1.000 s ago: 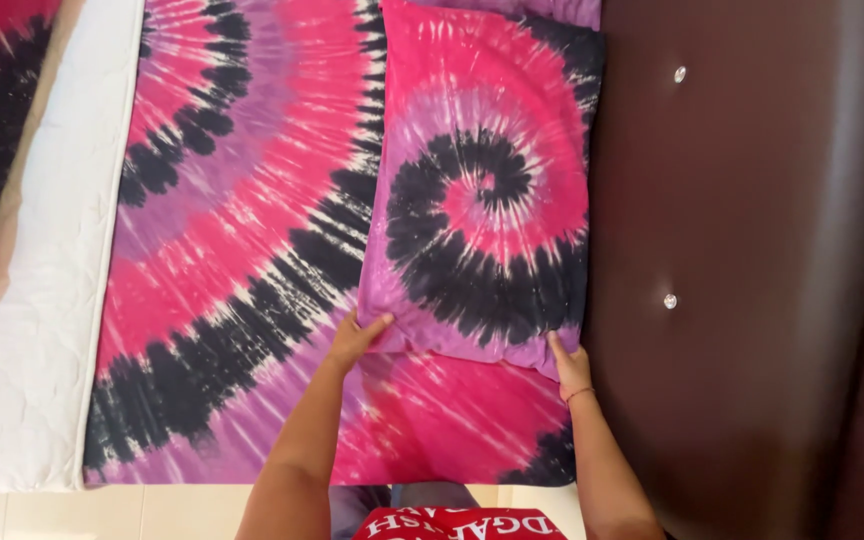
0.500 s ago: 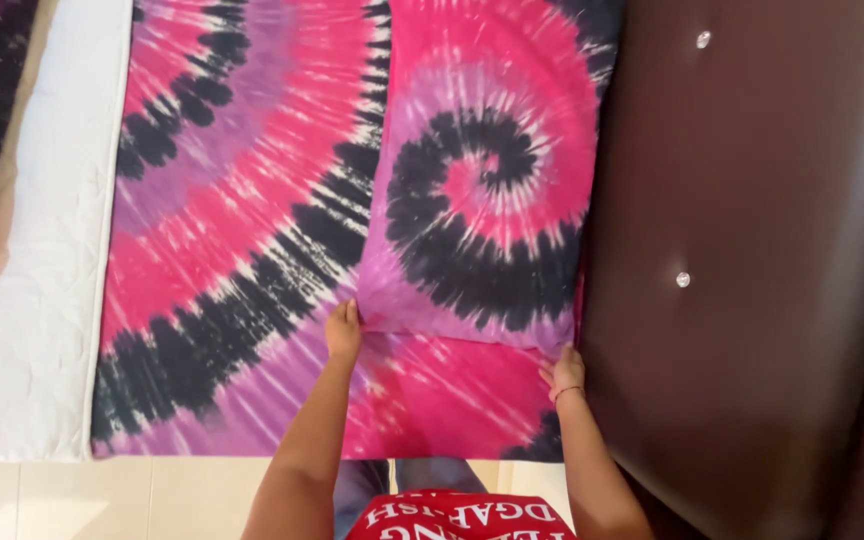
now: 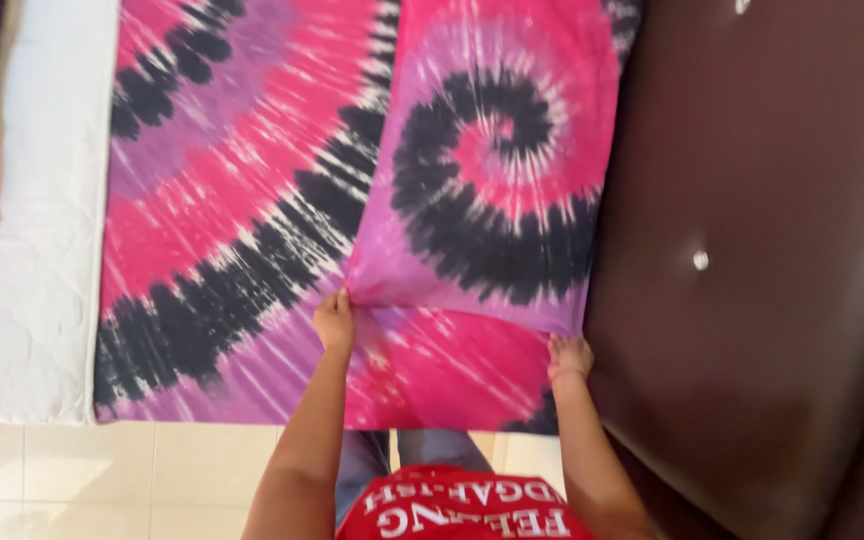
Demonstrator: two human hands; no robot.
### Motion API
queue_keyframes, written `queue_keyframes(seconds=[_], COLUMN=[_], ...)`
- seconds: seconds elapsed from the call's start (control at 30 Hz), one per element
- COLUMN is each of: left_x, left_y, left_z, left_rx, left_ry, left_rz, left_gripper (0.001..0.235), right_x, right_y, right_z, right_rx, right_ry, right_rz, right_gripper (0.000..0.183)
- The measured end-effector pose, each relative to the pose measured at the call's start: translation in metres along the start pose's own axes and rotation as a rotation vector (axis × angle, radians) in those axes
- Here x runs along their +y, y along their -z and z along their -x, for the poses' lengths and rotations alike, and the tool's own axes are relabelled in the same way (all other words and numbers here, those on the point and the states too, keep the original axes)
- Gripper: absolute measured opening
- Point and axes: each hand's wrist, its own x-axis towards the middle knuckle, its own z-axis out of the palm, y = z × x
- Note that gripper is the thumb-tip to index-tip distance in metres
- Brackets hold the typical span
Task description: Making the bed by putting a pillowcase on a pillow and arranging bolsters.
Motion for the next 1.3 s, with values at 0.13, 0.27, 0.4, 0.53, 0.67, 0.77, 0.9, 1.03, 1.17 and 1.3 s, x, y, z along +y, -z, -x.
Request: queue_keyframes(seconds=[0.13, 0.27, 0.4, 0.53, 0.67, 0.77, 0.9, 1.03, 1.17, 1.3], left_x=[-0.013, -0.005, -0.040, -0.085, -0.103, -0.097, -0.112, -0.157, -0.228, -0.293], left_y=[-0.015, -0.043, -0.045, -0.049, -0.026, 0.002, 0.048, 0.131, 0.228, 0.315], left_z=[0.008, 0.018, 0.033, 0.025, 0.031, 0.056, 0.092, 0.143, 0.223, 0.338], left_rx=[-0.015, -0.051, -0.067, -0.108, -0.183, -0.305, -0.400, -0.363, -0.152, 0.170], left_ry=[0.052, 0.582, 0.268, 0.365, 0.544, 0.549, 0.262, 0.099, 0.283, 0.452], left_rz=[0.184, 0.730, 0.495, 0.697, 0.764, 0.641, 0.322, 0.146, 0.246, 0.396], left_gripper=[0.045, 0.033, 0.044, 0.031, 0.029, 0.028, 0.037, 0.036, 0.039, 0.039], right_x=[-0.062, -0.014, -0.002, 0.013, -0.038, -0.047, -0.011, 0.012, 0.029, 0.098], right_y=[-0.082, 0.006, -0.030, 0.010, -0.021, -0.118, -0.149, -0.116, -0.073, -0.070], right_z=[0.124, 0.041, 0.025, -0.001, 0.095, 0.158, 0.077, 0.039, 0.107, 0.145], right_rx=[0.152, -0.068, 0.139, -0.019, -0.265, -0.384, -0.353, -0.180, 0.030, -0.512], right_ry=[-0.267, -0.134, 0.011, -0.219, -0.351, -0.355, -0.287, -0.141, -0.116, 0.375], right_rz=[-0.143, -0.116, -0.003, -0.132, -0.172, -0.142, -0.111, -0.019, 0.483, 0.762], right_gripper=[0.067, 0.068, 0.055, 0.065, 0.085, 0.100, 0.078, 0.039, 0.017, 0.015])
